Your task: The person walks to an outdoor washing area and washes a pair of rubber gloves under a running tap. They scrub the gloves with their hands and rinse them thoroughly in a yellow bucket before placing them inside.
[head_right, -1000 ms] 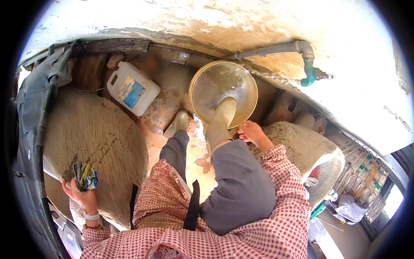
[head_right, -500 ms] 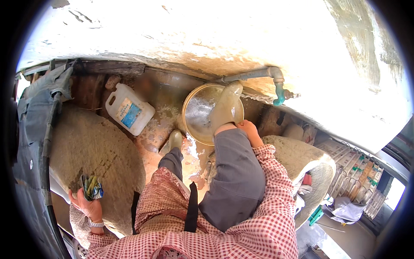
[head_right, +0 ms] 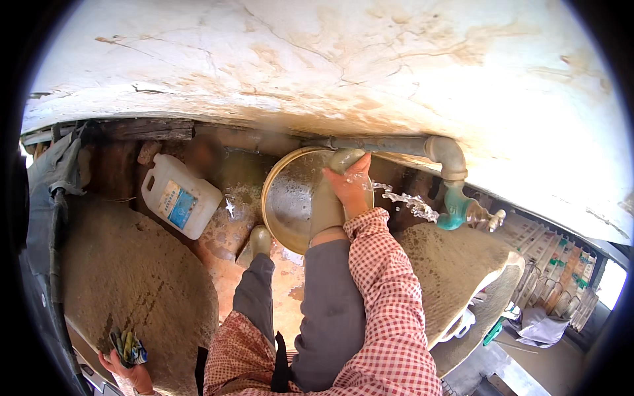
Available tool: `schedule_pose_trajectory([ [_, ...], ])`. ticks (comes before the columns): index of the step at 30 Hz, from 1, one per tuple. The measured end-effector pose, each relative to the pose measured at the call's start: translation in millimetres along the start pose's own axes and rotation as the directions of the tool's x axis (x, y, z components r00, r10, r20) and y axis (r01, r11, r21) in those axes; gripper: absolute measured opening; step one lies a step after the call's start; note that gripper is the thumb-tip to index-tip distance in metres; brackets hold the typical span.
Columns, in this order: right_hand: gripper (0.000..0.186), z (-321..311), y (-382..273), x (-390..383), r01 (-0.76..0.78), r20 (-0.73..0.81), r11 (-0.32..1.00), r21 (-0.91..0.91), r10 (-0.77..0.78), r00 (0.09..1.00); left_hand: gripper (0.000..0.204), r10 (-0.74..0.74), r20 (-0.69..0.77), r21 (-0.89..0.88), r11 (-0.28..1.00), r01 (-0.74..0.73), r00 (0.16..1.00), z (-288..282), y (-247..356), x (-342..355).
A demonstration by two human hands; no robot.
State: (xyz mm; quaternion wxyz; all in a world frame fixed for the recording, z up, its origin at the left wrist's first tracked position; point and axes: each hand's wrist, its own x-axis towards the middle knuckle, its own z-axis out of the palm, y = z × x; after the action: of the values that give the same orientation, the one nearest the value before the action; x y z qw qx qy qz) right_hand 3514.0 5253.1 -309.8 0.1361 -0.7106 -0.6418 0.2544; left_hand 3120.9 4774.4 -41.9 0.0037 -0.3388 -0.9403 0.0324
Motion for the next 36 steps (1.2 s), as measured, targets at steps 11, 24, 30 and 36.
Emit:
schedule_pose_trajectory([
  [11,0.044,35,21,34,0.32,-0.349,0.907,0.273,-0.217,0.912,0.051,0.003,-0.013,0.077,0.997,-0.002,1.0,-3,8,3],
  [24,0.079,27,0,-9,0.167,-0.271,0.984,-0.066,-0.179,0.946,0.05,0.076,0.059,0.161,0.983,-0.084,0.995,-15,3,0],
  [30,0.063,34,19,26,0.061,-0.389,0.998,-0.026,-0.066,0.919,0.058,0.104,0.169,0.166,0.977,-0.133,0.98,-21,29,10],
  [36,0.041,32,43,49,0.211,-0.29,0.857,0.471,-0.075,0.954,0.054,-0.018,0.148,-0.052,0.998,0.026,0.989,-23,45,11],
])
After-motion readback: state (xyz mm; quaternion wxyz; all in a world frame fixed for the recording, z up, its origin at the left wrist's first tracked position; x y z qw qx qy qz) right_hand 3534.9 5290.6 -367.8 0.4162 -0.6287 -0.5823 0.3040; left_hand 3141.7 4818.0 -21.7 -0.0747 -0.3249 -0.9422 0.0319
